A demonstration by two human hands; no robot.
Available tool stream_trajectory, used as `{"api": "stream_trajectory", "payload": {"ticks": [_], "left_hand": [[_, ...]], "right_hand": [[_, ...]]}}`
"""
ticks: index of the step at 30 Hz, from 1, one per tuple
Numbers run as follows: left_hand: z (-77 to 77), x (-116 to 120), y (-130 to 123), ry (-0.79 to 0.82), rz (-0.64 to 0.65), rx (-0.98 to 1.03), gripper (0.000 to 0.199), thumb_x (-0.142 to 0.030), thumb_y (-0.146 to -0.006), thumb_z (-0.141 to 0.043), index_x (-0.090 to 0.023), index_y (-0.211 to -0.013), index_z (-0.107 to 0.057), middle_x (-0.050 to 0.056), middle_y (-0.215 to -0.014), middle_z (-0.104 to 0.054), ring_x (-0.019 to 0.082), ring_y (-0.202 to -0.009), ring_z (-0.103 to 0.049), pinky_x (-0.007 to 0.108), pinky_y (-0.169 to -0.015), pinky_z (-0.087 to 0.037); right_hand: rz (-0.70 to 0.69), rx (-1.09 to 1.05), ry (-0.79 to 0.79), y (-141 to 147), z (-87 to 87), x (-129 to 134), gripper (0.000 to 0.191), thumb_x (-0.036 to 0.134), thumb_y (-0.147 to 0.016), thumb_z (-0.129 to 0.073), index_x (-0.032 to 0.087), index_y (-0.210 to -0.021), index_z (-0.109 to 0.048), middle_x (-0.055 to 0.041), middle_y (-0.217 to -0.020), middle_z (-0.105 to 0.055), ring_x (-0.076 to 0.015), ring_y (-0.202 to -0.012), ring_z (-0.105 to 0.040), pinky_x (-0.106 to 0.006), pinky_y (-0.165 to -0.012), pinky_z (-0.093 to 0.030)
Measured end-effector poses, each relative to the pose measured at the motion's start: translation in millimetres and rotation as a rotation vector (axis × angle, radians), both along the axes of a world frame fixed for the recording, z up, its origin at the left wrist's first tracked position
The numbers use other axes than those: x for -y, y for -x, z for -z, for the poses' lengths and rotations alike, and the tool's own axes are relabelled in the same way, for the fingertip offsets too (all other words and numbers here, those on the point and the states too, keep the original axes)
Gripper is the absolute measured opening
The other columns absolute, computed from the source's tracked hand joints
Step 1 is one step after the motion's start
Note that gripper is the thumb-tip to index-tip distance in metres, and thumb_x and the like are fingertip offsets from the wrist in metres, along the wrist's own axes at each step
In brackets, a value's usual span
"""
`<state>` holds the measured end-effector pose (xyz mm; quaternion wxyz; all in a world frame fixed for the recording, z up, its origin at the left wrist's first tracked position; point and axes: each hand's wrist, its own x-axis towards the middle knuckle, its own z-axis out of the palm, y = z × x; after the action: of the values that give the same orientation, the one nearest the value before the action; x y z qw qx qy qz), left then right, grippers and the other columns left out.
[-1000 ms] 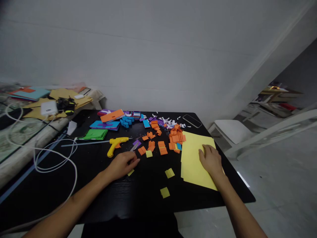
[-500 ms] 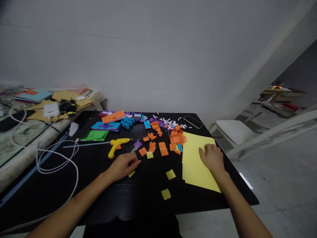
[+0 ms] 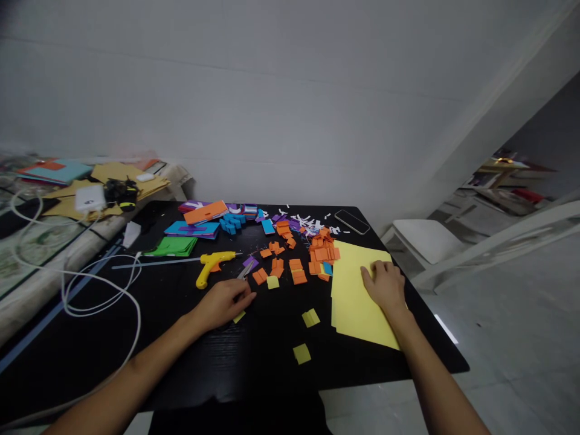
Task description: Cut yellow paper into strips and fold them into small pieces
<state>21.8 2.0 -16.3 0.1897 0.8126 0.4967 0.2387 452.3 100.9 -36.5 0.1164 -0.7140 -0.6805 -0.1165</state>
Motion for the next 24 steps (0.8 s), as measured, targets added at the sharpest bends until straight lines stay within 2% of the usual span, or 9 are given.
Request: {"api": "stream_trajectory", "payload": {"ticks": [3,8,19,24], "left_hand": [[0.0,0.3,0.0,0.016,-0.007,-0.004,0.028,-0.033,-0.095,-0.05,-0.019,-0.071,-0.053,-0.001,-0.067,-0.057,0.014,-0.063,-0.054,0.025,-0.06,-0.036],[0.4,0.1,-0.2,0.023,0.0,-0.01,0.029,-0.034,-0.095,-0.049,-0.019,-0.071,-0.054,-0.001,-0.067,-0.056,0.014,-0.064,-0.054,0.024,-0.06,-0.035],[0.2,0.0,-0.3,0.024,0.004,0.007,0.03,-0.035,-0.095,-0.049,-0.018,-0.071,-0.054,-0.001,-0.067,-0.056,0.014,-0.063,-0.054,0.024,-0.061,-0.035],[1.4,-0.6,0.3,0.018,0.004,0.004,0.029,-0.034,-0.095,-0.049,-0.019,-0.07,-0.053,-0.001,-0.066,-0.055,0.014,-0.063,-0.053,0.024,-0.06,-0.034]], "right_hand": [[-0.004,0.009,0.008,0.4,-1.1,0.0,0.034,0.045,-0.093,-0.047,0.014,-0.092,-0.062,-0.0152,-0.097,-0.063,-0.0326,-0.095,-0.057,-0.04,-0.077,-0.041],[-0.015,0.008,-0.019,-0.2,-0.2,-0.5,0.037,0.043,-0.093,-0.047,0.012,-0.106,-0.063,-0.0168,-0.103,-0.063,-0.0325,-0.096,-0.057,-0.039,-0.078,-0.041],[-0.014,0.008,-0.04,0.0,0.1,0.1,0.037,0.045,-0.091,-0.048,0.013,-0.097,-0.065,-0.0169,-0.098,-0.065,-0.0329,-0.092,-0.055,-0.04,-0.076,-0.039],[-0.017,0.025,-0.087,4.1,-3.2,4.3,0.04,0.047,-0.09,-0.047,0.012,-0.09,-0.068,-0.0148,-0.084,-0.065,-0.0311,-0.086,-0.057,-0.039,-0.075,-0.04]]}}
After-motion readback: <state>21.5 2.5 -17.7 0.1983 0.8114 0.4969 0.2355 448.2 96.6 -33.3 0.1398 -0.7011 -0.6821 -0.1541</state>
